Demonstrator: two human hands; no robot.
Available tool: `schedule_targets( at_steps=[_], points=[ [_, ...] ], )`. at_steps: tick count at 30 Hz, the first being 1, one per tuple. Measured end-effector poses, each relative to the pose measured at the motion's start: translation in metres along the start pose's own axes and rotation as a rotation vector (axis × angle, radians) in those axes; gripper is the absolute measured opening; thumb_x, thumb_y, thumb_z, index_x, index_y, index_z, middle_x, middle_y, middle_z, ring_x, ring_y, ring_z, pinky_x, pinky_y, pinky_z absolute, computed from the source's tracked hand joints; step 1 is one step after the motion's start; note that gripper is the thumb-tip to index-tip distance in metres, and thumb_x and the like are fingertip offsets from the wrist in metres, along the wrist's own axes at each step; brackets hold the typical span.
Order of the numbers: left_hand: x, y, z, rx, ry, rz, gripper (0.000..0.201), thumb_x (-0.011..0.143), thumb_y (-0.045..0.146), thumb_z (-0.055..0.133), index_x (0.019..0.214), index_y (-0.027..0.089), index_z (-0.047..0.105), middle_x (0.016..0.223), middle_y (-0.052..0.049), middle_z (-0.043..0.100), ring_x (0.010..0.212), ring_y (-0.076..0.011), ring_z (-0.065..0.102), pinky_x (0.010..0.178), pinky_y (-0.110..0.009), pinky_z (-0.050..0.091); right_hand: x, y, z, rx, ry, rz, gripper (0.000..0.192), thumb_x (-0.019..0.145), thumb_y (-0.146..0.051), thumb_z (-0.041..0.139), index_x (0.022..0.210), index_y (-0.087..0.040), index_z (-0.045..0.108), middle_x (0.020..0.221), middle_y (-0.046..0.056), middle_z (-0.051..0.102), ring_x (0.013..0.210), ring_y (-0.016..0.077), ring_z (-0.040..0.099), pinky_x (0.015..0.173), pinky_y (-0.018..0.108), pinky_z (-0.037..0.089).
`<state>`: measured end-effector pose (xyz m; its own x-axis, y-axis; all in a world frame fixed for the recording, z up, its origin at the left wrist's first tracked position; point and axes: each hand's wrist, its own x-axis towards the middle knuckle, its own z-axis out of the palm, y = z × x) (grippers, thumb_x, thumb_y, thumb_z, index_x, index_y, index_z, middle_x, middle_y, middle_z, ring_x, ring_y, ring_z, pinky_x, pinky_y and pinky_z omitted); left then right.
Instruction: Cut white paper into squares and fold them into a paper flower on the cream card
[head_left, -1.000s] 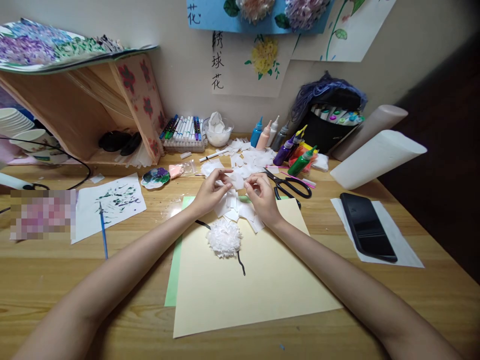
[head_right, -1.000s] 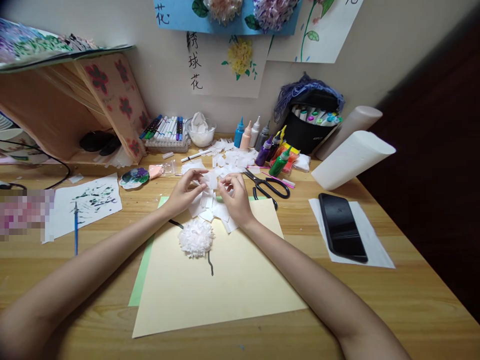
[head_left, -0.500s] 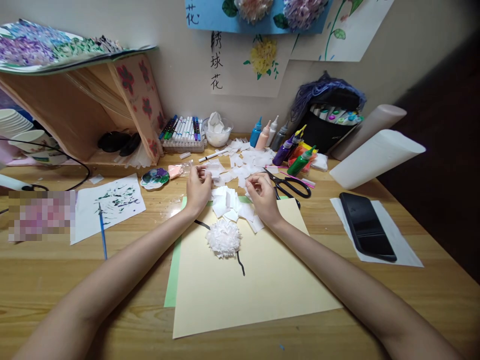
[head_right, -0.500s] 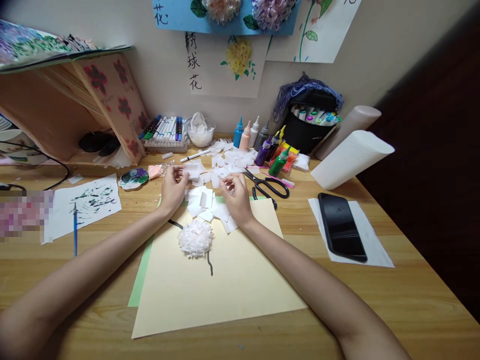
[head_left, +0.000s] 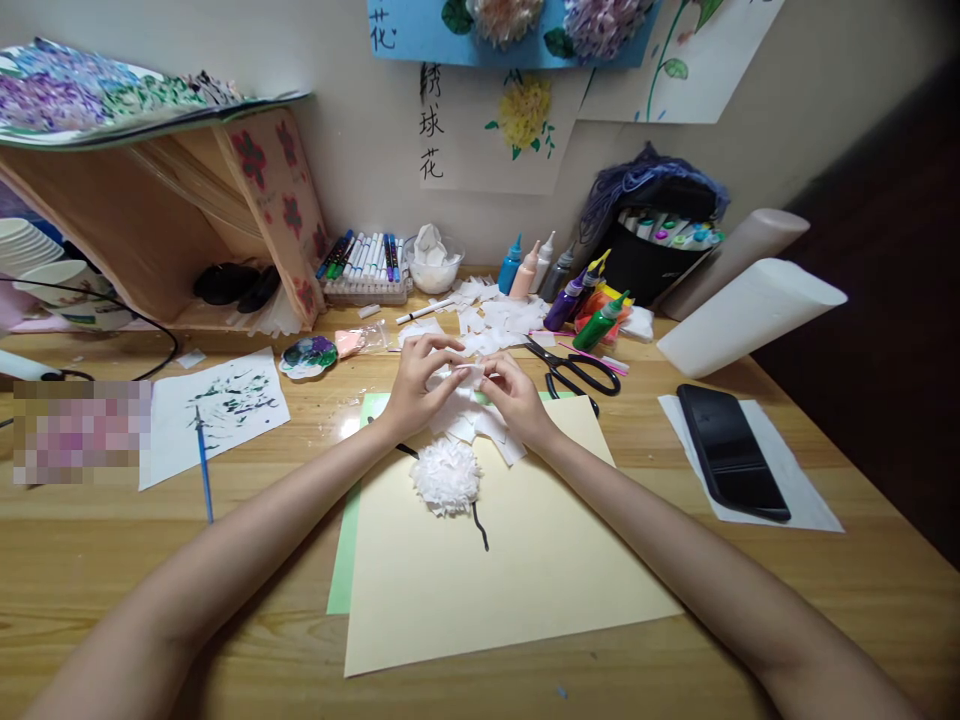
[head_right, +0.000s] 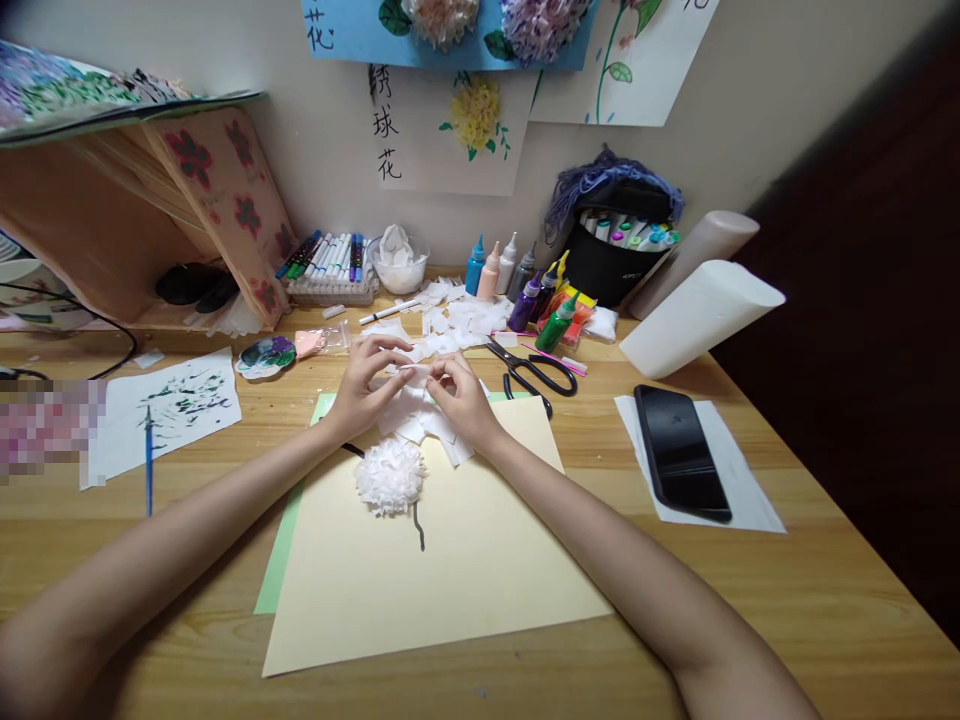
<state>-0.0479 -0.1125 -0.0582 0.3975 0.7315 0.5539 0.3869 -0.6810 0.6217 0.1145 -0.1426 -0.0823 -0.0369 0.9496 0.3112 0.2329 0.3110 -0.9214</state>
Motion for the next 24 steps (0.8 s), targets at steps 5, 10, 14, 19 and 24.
schedule_targets(
  at_steps=[5, 10, 14, 19, 24],
  points=[
    [0.0013, -0.0070, 0.0012, -0.075, 0.027, -0.106, 0.015, 0.084, 0.034, 0.051, 0.080, 0.022, 0.058, 0.086, -0.003, 0.060, 0.090, -0.0187, 0.051, 0.084, -0.033, 0.039, 0.0005, -0.0035, -0.0010, 0.012, 0.009, -0.028, 0.017, 0.084, -0.033, 0.049, 0.078, -0.020, 0.057, 0.090, 0.004, 0.050, 0.091, 0.0168, 0.052, 0.077, 0.030, 0.046],
    [0.0004, -0.0083, 0.0022, -0.113, 0.023, -0.165, 0.017, 0.084, 0.035, 0.052, 0.077, 0.021, 0.058, 0.081, -0.002, 0.060, 0.085, -0.0176, 0.052, 0.075, -0.029, 0.042, -0.0002, -0.0032, -0.0010, 0.022, 0.005, -0.025, 0.017, 0.083, -0.035, 0.050, 0.080, -0.020, 0.058, 0.092, 0.004, 0.050, 0.090, 0.0167, 0.052, 0.074, 0.029, 0.047],
    [-0.0004, -0.0100, 0.0034, -0.128, 0.010, -0.167, 0.019, 0.084, 0.037, 0.051, 0.078, 0.020, 0.058, 0.081, -0.003, 0.060, 0.085, -0.0179, 0.053, 0.074, -0.029, 0.043, -0.0008, -0.0015, 0.0001, 0.031, 0.008, -0.031, 0.014, 0.082, -0.032, 0.053, 0.081, -0.019, 0.058, 0.092, 0.003, 0.049, 0.085, 0.0153, 0.052, 0.070, 0.028, 0.046],
    [0.0002, -0.0097, 0.0034, -0.132, -0.019, -0.127, 0.025, 0.082, 0.035, 0.055, 0.103, 0.020, 0.055, 0.098, -0.005, 0.058, 0.093, -0.0175, 0.053, 0.082, -0.030, 0.043, -0.0003, -0.0020, 0.0000, 0.018, 0.023, -0.036, 0.013, 0.082, -0.031, 0.054, 0.079, -0.019, 0.058, 0.090, 0.004, 0.049, 0.086, 0.0154, 0.051, 0.071, 0.027, 0.044],
    [0.0010, -0.0053, 0.0021, -0.064, -0.037, -0.037, 0.024, 0.084, 0.036, 0.052, 0.102, 0.021, 0.056, 0.107, -0.007, 0.055, 0.106, -0.0198, 0.049, 0.093, -0.035, 0.038, -0.0003, -0.0036, 0.0000, 0.010, 0.043, -0.045, 0.011, 0.083, -0.029, 0.053, 0.081, -0.019, 0.059, 0.090, 0.004, 0.050, 0.085, 0.0151, 0.051, 0.070, 0.026, 0.044]
  ],
)
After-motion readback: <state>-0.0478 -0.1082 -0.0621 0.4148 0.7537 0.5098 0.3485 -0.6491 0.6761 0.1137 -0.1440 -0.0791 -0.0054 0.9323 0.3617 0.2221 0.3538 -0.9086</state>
